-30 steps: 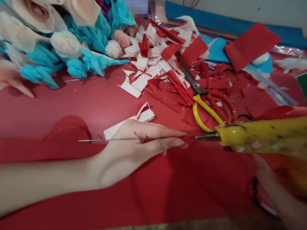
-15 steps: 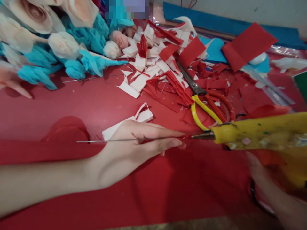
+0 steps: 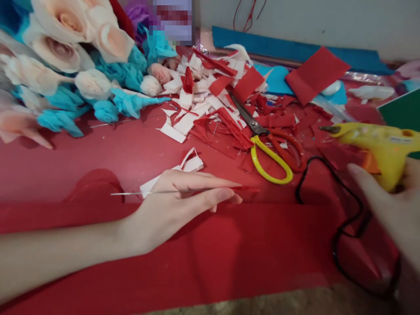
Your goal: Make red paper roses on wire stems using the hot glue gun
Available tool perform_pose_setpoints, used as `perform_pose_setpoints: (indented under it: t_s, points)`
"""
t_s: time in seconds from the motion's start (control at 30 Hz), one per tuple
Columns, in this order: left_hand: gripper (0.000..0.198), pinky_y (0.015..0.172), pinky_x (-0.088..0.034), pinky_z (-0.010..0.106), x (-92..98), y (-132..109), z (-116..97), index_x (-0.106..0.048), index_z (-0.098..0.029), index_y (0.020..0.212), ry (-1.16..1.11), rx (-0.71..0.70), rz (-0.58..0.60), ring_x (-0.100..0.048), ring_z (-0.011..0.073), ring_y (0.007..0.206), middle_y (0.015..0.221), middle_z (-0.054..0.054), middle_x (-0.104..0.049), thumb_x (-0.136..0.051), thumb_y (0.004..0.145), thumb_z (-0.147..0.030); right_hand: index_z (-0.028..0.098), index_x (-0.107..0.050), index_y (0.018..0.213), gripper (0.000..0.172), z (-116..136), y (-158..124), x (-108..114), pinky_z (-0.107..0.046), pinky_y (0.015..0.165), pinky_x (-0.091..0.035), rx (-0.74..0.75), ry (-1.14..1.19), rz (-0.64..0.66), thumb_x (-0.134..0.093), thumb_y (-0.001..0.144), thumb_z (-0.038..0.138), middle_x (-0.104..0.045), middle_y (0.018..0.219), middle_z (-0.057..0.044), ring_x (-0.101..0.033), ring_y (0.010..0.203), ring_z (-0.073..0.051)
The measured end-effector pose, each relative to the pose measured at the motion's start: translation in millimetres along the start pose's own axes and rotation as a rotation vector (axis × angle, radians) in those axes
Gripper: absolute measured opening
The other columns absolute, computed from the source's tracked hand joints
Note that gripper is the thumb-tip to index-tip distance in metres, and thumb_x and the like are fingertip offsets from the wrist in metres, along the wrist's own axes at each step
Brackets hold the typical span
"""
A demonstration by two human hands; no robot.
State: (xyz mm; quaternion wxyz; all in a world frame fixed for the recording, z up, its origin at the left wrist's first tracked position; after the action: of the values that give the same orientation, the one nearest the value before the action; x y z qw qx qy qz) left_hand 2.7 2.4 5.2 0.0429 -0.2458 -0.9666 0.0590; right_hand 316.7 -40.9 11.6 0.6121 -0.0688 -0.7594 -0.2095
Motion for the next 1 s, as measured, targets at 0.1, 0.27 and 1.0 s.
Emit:
perform_pose_setpoints:
  t_s: [0.1,0.27,1.0]
  points:
    - [0.014,0.052,-0.050,0.010,-0.3,-1.5,0.5,-0.073,-0.023,0.081,0.019,-0.015,-0.015,-0.061,0.0064,0.054,0.071,-0.002,-0.073,-0.061,0.077,-0.018,0.008,-0.057,0.096,0.039,1.0,17.6,-6.6,-0.031,0.052,-0.038,-0.109,0.042,0.119,-0.048,0.084,0.044,-0.059,0.077,-0.014,-0.050,0.060,-0.020]
    - [0.012,0.052,-0.053,0.016,-1.7,-3.5,-8.0,-0.073,-0.018,0.078,0.032,-0.070,-0.025,-0.062,0.0100,0.053,0.070,0.002,-0.074,-0.061,0.077,-0.015,0.004,-0.059,0.097,0.046,-1.3,20.2,-18.3,-0.035,0.062,-0.040,-0.007,0.018,0.131,-0.049,0.082,0.046,-0.059,0.085,-0.020,-0.054,0.079,-0.028]
    - [0.018,0.058,-0.052,0.029,5.4,-27.0,-68.7,-0.070,-0.010,0.088,0.166,-0.652,0.163,-0.064,0.0186,0.061,0.069,0.014,-0.070,-0.060,0.074,-0.005,0.018,-0.062,0.083,0.017,110.3,-45.4,112.2,-0.022,0.068,-0.048,0.820,1.245,0.005,-0.060,0.072,0.005,-0.061,0.079,0.001,-0.053,0.073,-0.010]
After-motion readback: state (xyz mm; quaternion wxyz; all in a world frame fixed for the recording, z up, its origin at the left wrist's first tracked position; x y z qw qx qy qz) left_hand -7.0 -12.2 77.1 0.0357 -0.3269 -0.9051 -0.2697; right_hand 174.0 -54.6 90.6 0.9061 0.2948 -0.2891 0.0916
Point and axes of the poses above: each hand's wrist, its own y-axis towards the middle knuckle, its own x-axis out of the back of the hand, z = x × y, the point moved 1 cm from there along y, towards the middle knuckle
